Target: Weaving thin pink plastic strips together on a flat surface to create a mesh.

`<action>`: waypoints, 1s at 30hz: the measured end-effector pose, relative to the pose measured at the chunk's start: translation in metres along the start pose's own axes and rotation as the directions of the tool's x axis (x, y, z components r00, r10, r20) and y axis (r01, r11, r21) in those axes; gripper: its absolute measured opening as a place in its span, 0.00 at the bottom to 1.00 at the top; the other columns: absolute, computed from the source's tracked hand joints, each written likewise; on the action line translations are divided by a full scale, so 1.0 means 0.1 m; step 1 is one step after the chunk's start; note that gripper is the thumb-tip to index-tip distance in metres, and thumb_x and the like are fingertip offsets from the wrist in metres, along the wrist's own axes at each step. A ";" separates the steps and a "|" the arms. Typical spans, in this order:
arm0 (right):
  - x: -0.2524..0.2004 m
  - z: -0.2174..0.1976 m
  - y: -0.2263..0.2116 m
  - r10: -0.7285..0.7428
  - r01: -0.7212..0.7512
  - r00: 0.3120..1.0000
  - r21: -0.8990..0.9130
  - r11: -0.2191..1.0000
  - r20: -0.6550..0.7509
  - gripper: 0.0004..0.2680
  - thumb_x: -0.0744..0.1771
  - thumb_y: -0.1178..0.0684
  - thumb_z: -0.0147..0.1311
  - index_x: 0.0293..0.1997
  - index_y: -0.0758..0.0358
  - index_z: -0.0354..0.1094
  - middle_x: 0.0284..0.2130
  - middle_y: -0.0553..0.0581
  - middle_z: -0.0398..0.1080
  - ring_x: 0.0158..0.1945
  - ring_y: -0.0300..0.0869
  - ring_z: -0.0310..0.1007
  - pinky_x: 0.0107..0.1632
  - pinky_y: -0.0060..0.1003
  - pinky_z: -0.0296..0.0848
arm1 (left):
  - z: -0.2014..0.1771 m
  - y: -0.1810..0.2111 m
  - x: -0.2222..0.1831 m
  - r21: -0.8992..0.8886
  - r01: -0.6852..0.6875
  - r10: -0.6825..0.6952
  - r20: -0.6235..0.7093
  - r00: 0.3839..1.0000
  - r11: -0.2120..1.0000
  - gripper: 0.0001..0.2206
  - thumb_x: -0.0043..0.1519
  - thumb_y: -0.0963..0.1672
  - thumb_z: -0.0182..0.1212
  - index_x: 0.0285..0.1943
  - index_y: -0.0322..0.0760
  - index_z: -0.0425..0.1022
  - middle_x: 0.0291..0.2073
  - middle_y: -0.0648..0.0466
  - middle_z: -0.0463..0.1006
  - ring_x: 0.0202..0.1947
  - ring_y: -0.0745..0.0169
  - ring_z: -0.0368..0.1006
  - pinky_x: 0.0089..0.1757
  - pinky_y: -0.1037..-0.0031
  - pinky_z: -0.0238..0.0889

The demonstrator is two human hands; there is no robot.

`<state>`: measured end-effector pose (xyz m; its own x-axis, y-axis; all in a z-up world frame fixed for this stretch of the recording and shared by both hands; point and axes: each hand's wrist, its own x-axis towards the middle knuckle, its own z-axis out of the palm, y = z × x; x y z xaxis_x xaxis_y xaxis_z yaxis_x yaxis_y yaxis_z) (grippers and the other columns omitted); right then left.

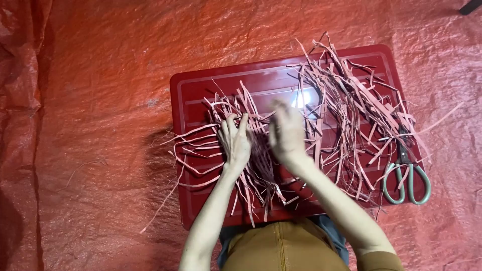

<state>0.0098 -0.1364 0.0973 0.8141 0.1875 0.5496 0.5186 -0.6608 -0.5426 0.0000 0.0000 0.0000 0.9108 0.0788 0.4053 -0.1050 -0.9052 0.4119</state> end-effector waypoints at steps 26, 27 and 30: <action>0.07 0.49 0.48 0.392 -0.334 0.791 -0.204 0.920 0.470 0.04 0.58 0.53 0.56 0.30 0.52 0.69 0.26 0.52 0.65 0.32 0.47 0.69 0.34 0.43 0.69 | -0.12 0.06 0.07 -0.115 0.018 -0.024 -0.047 0.999 0.993 0.12 0.49 0.43 0.53 0.42 0.41 0.63 0.37 0.54 0.64 0.38 0.55 0.60 0.35 0.68 0.55; 0.06 0.51 0.50 0.390 -0.322 0.782 -0.222 0.920 0.486 0.03 0.57 0.55 0.56 0.29 0.52 0.69 0.27 0.52 0.65 0.33 0.47 0.69 0.34 0.44 0.69 | -0.11 0.06 0.06 -0.116 0.016 -0.022 -0.051 0.998 0.993 0.12 0.49 0.43 0.54 0.42 0.40 0.63 0.37 0.54 0.63 0.38 0.55 0.60 0.35 0.68 0.55; 0.06 0.51 0.50 0.407 -0.361 0.779 -0.189 0.913 0.478 0.03 0.57 0.54 0.56 0.28 0.52 0.69 0.27 0.53 0.65 0.33 0.50 0.69 0.34 0.45 0.69 | -0.13 0.06 0.06 -0.142 0.018 -0.026 -0.058 0.998 0.990 0.12 0.49 0.43 0.54 0.42 0.40 0.63 0.38 0.54 0.63 0.38 0.55 0.60 0.35 0.68 0.56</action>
<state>0.0540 -0.1313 0.0408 0.9697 0.2244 -0.0962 0.1302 -0.8087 -0.5736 -0.0004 0.0004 0.0155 0.8887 0.1266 0.4407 -0.1441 -0.8353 0.5306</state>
